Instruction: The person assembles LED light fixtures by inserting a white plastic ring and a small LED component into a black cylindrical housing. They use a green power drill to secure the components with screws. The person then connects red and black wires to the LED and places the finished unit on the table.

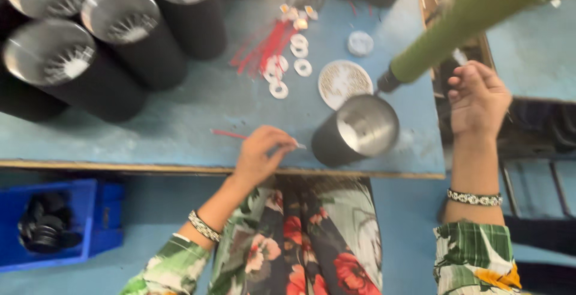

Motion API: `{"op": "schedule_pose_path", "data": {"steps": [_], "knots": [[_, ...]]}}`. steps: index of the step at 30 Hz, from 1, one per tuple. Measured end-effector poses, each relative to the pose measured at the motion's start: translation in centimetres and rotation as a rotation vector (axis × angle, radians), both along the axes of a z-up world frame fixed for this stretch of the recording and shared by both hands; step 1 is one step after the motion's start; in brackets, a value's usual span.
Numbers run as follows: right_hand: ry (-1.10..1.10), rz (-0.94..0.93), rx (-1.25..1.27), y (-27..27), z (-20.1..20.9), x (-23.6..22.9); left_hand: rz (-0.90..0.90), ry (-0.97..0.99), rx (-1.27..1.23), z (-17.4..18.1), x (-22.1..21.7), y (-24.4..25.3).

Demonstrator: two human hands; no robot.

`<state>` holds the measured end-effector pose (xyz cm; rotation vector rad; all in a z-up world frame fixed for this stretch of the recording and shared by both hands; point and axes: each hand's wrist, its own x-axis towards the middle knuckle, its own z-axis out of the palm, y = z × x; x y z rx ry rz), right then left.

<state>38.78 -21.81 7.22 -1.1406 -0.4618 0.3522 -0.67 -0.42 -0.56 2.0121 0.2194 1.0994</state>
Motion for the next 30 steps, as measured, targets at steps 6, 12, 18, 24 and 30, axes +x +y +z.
{"op": "schedule_pose_path", "data": {"steps": [6,12,18,24,30], "knots": [[-0.116,0.036,0.044,-7.1,4.9,-12.2,-0.071,-0.083,0.188,4.2,-0.4,-3.0],[-0.339,0.138,0.017,-5.0,3.0,-21.4,-0.012,-0.173,0.504,9.3,-1.0,-4.5],[-0.383,0.230,-0.057,-3.2,3.1,-24.6,0.057,-0.229,0.554,10.6,-1.6,-5.2],[-0.389,0.248,-0.140,-3.3,3.7,-24.7,0.104,-0.273,0.601,10.4,-1.5,-5.6],[-0.353,0.195,-0.102,-3.8,2.9,-24.9,-0.022,-0.170,0.394,10.0,-1.8,-5.3]]}}
